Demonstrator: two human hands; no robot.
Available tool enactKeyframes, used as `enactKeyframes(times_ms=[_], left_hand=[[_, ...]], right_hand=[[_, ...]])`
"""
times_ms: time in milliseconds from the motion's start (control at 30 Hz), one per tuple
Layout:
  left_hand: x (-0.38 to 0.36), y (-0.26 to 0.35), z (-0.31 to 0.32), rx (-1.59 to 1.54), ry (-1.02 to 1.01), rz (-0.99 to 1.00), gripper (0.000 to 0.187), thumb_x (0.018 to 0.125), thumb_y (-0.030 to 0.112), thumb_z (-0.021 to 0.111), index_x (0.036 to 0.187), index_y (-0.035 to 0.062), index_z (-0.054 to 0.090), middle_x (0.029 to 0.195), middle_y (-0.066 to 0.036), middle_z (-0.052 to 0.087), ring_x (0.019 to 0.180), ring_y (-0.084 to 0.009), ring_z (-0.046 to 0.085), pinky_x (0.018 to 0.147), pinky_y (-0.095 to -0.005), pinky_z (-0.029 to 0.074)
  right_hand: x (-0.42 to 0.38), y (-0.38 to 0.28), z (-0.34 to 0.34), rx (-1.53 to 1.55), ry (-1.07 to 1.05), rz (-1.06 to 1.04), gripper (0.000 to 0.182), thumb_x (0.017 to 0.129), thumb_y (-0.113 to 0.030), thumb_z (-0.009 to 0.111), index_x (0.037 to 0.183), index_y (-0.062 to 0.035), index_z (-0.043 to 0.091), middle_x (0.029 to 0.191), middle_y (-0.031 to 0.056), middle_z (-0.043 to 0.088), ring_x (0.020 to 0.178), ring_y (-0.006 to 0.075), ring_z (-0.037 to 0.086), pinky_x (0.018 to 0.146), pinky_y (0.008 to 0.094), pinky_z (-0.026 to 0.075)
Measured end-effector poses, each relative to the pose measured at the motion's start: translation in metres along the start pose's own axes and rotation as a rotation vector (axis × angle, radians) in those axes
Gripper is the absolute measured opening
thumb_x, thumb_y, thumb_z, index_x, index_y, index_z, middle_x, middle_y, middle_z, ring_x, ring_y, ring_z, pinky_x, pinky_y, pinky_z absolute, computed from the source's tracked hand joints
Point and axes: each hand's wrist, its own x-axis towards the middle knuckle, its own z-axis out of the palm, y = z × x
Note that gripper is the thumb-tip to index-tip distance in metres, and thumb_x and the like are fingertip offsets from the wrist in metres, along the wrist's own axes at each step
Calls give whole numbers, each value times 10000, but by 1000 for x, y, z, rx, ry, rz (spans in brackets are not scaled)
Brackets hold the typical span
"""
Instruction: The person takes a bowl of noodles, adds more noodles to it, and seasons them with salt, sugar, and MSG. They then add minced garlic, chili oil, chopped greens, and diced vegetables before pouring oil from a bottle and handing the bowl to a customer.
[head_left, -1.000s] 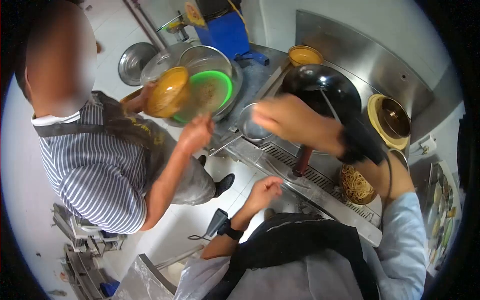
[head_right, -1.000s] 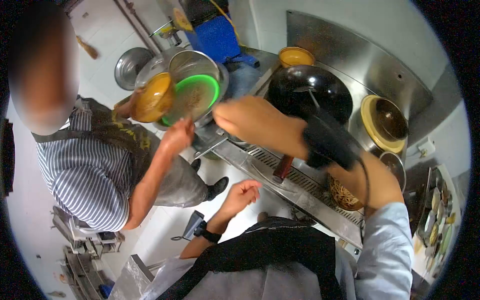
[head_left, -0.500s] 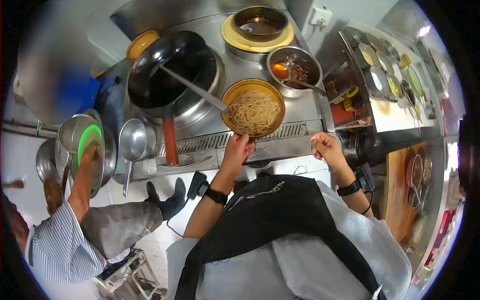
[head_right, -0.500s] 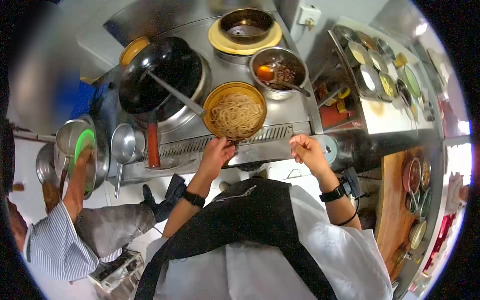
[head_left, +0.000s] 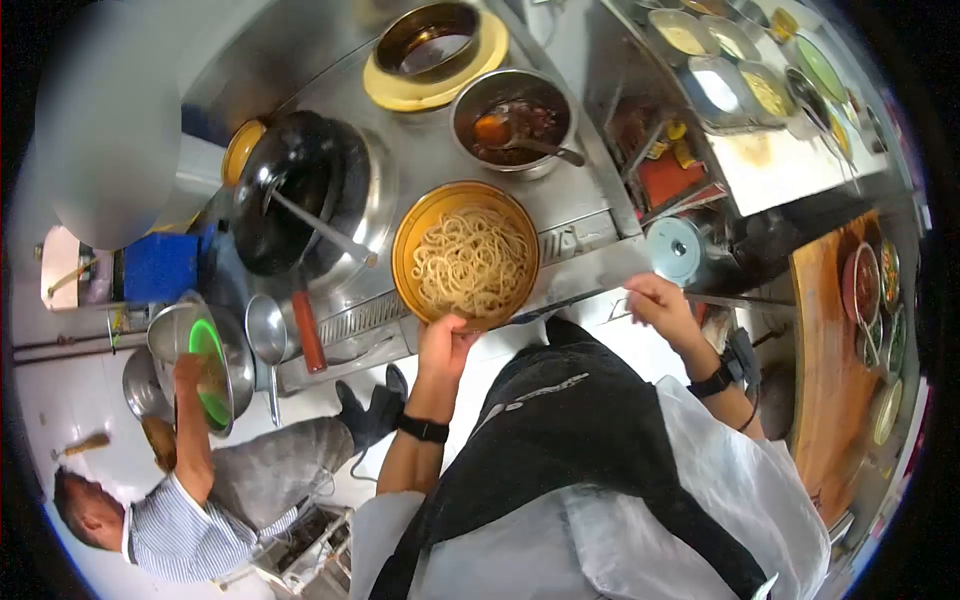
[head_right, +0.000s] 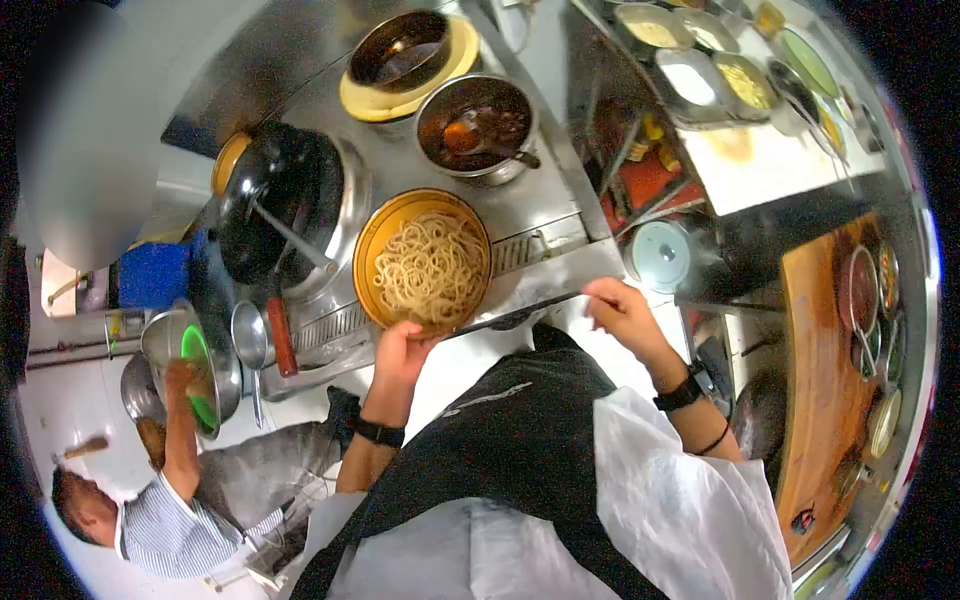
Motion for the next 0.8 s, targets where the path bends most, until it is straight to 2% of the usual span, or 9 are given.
enactKeyframes(times_ms=[67,133,233,300,467,533,567,667,800], left_hand=[[-19,-8,11,23,-18,-48,518,629,-102,397,1143,-42,390,1096,-196,500,967,-329,545,777,-457,500],[-39,-16,35,99,-75,-42,509,627,-103,402,1132,-40,400,1068,-180,515,925,-307,563,740,-420,513],[-59,-26,56,200,-172,-41,486,628,-101,414,1110,-36,419,1015,-149,538,854,-261,585,674,-352,525],[-70,-38,70,239,-268,-54,464,646,-83,431,1107,-27,422,984,-117,543,821,-208,585,643,-304,519],[-85,-48,97,352,-554,-81,496,722,-3,485,1198,11,349,1061,-84,520,891,-173,560,674,-265,498],[-90,-56,121,281,-656,-65,524,793,106,522,1259,40,290,1149,-82,469,983,-173,517,749,-279,474],[-78,-68,116,310,-781,-92,607,817,281,547,1295,39,263,1277,-111,386,1163,-240,403,934,-392,381],[-68,-94,149,2,-926,-163,629,809,232,538,1319,64,211,1298,-106,348,1180,-243,378,972,-392,337],[-65,-129,225,39,-903,-57,659,744,131,535,1315,57,214,1299,-115,343,1175,-252,386,980,-393,327]], right_hand=[[0,-8,10,119,-94,-118,357,839,-202,549,1149,-57,447,990,97,558,791,134,568,661,246,452],[-12,-37,20,234,-173,-46,620,824,-300,563,1315,-94,245,1240,143,396,1036,205,491,804,315,434],[-27,-45,22,409,-288,-114,833,793,-419,562,1370,-127,36,1361,130,210,1210,235,307,883,359,404],[-41,-43,11,412,-217,-104,850,773,-394,597,1369,-132,50,1350,113,239,1193,222,335,894,368,400],[-87,-53,-24,635,-98,-74,739,665,-14,597,1311,-51,241,1233,99,425,1124,203,427,910,332,388],[-98,-52,-42,683,-68,-104,731,661,17,575,1310,-50,244,1221,103,440,1114,204,441,918,334,382],[-103,-57,-48,730,-65,-120,736,655,28,572,1310,-53,244,1222,104,442,1111,208,447,928,333,373],[-108,-63,-77,754,-71,-194,724,665,38,560,1311,-59,246,1236,107,433,1121,210,439,929,337,372],[-101,-71,-150,765,-102,-184,686,688,17,569,1299,-54,265,1215,98,449,1107,207,446,913,335,382]])
